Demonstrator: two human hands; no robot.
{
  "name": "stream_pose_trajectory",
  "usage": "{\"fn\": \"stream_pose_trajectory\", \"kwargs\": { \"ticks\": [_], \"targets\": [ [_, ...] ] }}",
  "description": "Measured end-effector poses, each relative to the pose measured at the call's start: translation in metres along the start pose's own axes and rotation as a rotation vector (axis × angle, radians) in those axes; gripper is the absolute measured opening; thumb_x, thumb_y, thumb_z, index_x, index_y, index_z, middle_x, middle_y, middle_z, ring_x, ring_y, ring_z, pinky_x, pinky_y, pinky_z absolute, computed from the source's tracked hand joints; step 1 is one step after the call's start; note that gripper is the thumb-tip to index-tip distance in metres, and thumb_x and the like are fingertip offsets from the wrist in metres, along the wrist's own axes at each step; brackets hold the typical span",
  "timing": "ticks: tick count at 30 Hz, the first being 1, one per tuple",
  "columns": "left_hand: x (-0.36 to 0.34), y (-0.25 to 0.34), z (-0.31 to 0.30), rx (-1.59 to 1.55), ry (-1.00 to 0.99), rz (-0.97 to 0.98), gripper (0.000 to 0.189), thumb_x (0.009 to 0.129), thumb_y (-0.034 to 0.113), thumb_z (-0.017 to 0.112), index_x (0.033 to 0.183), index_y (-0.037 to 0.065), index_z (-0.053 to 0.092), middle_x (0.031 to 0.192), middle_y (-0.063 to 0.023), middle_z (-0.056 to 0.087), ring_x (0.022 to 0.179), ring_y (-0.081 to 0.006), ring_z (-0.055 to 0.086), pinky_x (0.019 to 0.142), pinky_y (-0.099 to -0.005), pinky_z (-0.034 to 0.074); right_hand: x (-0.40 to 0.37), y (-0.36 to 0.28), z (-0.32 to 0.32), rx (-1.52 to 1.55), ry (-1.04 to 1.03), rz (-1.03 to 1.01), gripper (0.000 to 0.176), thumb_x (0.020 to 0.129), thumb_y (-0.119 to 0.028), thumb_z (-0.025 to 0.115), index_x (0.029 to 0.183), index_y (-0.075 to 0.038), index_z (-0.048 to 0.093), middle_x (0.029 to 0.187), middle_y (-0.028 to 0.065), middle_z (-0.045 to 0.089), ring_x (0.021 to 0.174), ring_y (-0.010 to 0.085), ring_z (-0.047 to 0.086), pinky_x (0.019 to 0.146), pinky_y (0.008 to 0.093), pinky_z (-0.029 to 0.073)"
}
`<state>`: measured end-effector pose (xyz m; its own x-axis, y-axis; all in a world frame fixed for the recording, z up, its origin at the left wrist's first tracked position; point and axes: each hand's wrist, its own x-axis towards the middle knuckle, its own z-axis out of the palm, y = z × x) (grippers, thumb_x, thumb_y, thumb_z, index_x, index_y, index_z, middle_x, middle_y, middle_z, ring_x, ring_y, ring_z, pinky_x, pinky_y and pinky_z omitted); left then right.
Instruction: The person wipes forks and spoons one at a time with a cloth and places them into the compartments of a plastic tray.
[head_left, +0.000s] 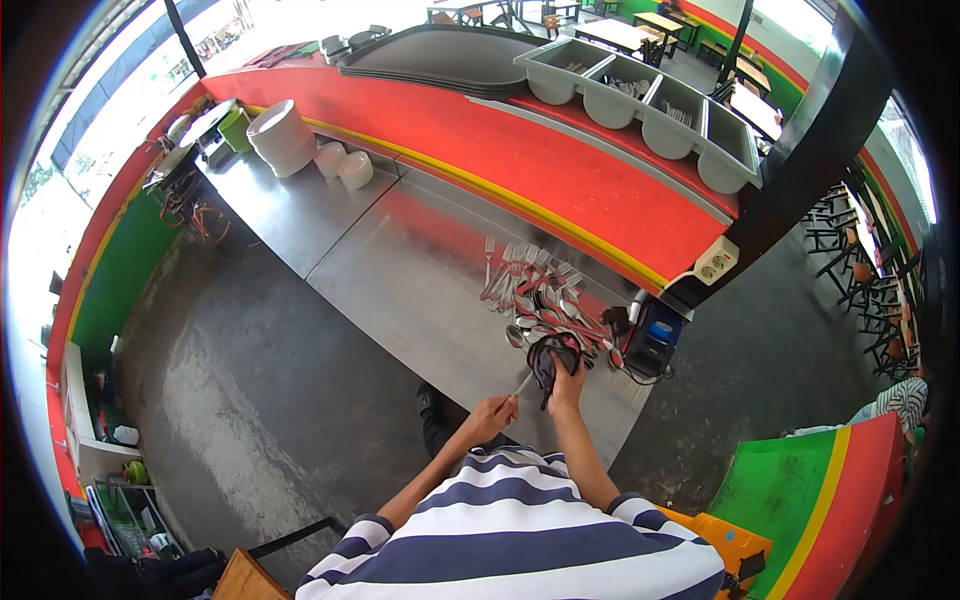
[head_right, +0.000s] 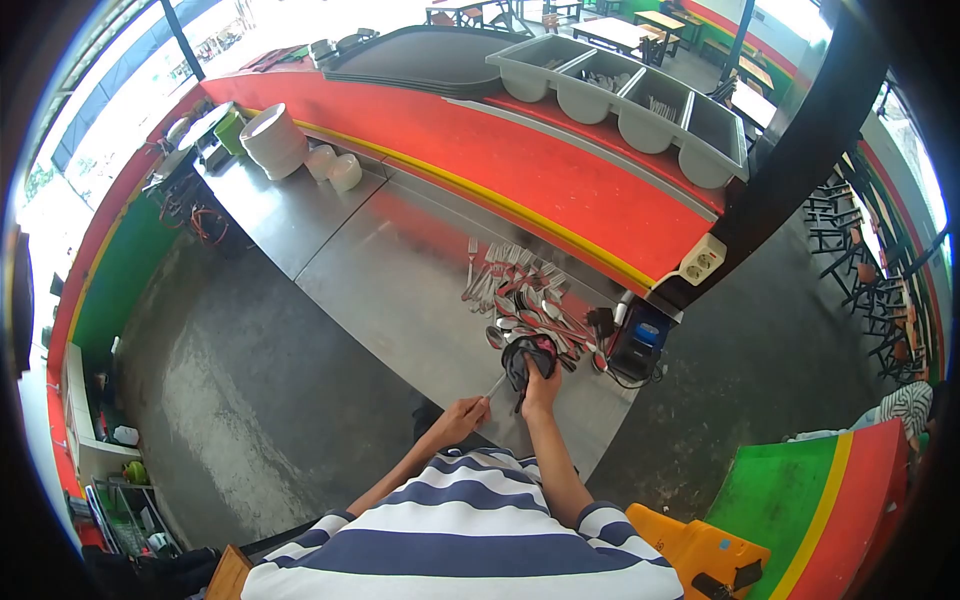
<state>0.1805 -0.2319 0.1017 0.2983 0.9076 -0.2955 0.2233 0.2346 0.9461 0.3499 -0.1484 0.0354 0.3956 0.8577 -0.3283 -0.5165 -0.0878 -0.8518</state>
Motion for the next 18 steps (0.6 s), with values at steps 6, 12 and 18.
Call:
{"fn": "stream_pose_trajectory", "kwargs": {
  "ticks": [6,12,18],
  "targets": [
    [0.004,0.0,-0.015,0.029,0.008,-0.011,0.047,0.104,0.036,0.041,0.084,0.001,0.065,0.058,0.0002,0.049,0.054,-0.0096,0.045,0.053,-0.0269,0.038,-0.003,-0.015,0.017,-0.036,0.044,-0.039,0.087,0.078,-0.018,0.081,0.143,0.008,0.029,0.136,0.017,0.047,0.119,0.0235,0.052,0.101,0.0313,0.043],
    [0.001,0.004,-0.026,0.019,0.171,-0.04,0.04,0.104,0.034,0.042,0.096,0.0,0.062,0.055,-0.0035,0.054,0.05,-0.0106,0.051,0.051,-0.0271,0.039,0.004,-0.029,0.015,0.105,0.163,-0.066,0.06,0.087,-0.027,0.073,0.133,0.002,0.047,0.124,0.0106,0.058,0.107,0.0204,0.059,0.092,0.0305,0.048],
    [0.015,-0.03,-0.016,-0.46,0.251,-0.091,0.04,0.104,0.039,0.041,0.089,0.007,0.059,0.057,0.0022,0.05,0.049,-0.0062,0.043,0.048,-0.0224,0.032,-0.012,-0.026,0.001,0.084,-0.243,0.179,0.045,0.091,-0.032,0.069,0.121,-0.002,0.054,0.108,0.0048,0.063,0.094,0.0143,0.063,0.083,0.0297,0.052]
  ]
}}
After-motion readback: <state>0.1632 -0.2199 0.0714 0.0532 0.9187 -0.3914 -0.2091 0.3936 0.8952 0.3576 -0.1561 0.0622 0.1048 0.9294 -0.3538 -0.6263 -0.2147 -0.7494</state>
